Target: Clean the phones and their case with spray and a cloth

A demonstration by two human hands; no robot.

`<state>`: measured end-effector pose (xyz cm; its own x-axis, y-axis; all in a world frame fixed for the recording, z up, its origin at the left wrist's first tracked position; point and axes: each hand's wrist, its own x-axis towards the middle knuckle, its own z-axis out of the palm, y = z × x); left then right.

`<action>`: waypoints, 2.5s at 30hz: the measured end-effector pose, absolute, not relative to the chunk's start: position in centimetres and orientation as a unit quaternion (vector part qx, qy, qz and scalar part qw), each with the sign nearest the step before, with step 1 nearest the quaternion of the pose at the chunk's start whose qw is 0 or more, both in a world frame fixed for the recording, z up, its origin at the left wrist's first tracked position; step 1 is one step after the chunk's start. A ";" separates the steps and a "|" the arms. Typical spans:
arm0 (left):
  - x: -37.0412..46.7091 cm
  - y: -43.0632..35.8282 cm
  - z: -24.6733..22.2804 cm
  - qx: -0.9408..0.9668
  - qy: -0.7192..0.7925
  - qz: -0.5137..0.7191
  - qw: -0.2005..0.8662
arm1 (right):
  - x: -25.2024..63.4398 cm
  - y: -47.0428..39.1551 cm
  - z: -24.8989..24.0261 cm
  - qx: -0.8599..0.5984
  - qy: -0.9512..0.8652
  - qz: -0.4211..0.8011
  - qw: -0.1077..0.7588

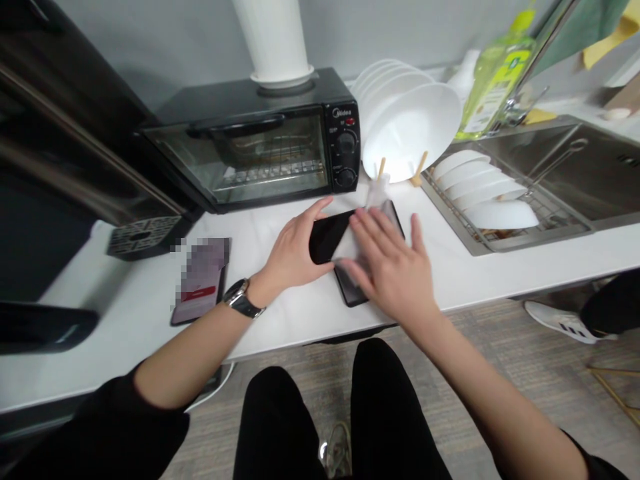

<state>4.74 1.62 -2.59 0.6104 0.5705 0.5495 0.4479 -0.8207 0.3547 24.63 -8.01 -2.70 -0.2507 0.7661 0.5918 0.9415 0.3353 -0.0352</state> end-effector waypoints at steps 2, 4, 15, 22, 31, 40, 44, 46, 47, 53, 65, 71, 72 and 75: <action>4.9 1.5 -2.8 0.894 0.283 0.336 0.092 | 25.0 -8.5 -3.1 -0.591 -0.737 -0.178 0.276; 5.0 1.4 -3.0 0.902 0.274 0.321 0.092 | 24.3 -9.3 -3.7 -0.542 -0.788 -0.159 0.244; 5.3 1.4 -3.1 0.865 0.287 0.393 0.124 | 23.7 -7.6 -2.9 -0.481 -0.815 -0.203 0.250; 5.4 0.9 -2.6 0.853 0.299 0.413 0.108 | 25.0 -7.1 -2.2 -0.496 -0.795 -0.216 0.274; 5.3 0.8 -2.8 0.874 0.316 0.358 0.096 | 24.1 -7.5 -3.2 -0.530 -0.781 -0.191 0.269; 5.6 0.7 -2.3 0.865 0.311 0.381 0.103 | 25.1 -6.5 -1.3 -0.504 -0.797 -0.204 0.263; 5.6 0.7 -2.6 0.868 0.333 0.358 0.091 | 24.5 -6.7 -2.4 -0.539 -0.768 -0.213 0.273; 5.4 0.6 -2.8 0.883 0.326 0.329 0.076 | 23.2 -7.4 -3.3 -0.482 -0.821 -0.187 0.243; 5.4 0.6 -2.9 0.890 0.318 0.318 0.070 | 22.7 -7.7 -3.6 -0.451 -0.844 -0.174 0.235; 5.6 0.7 -2.5 0.864 0.332 0.371 0.077 | 25.4 -7.2 -2.5 -0.505 -0.800 -0.192 0.261; 5.6 0.9 -3.0 0.882 0.313 0.344 0.074 | 24.0 -7.3 -3.3 -0.475 -0.831 -0.182 0.226; 5.6 1.0 -2.8 0.867 0.337 0.357 0.087 | 27.0 -6.2 -2.4 -0.560 -0.760 -0.233 0.231; 5.6 1.0 -2.9 0.870 0.332 0.354 0.090 | 26.3 -6.3 -2.7 -0.547 -0.772 -0.232 0.225; 5.3 0.9 -3.0 0.890 0.307 0.327 0.088 | 23.7 -6.8 -3.6 -0.456 -0.838 -0.214 0.209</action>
<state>5.31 0.90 -2.97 0.5983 0.6032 0.5273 0.4889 -0.7963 0.3562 23.68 -6.79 -3.65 -0.4978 0.6745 0.5452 0.8533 0.4932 0.1691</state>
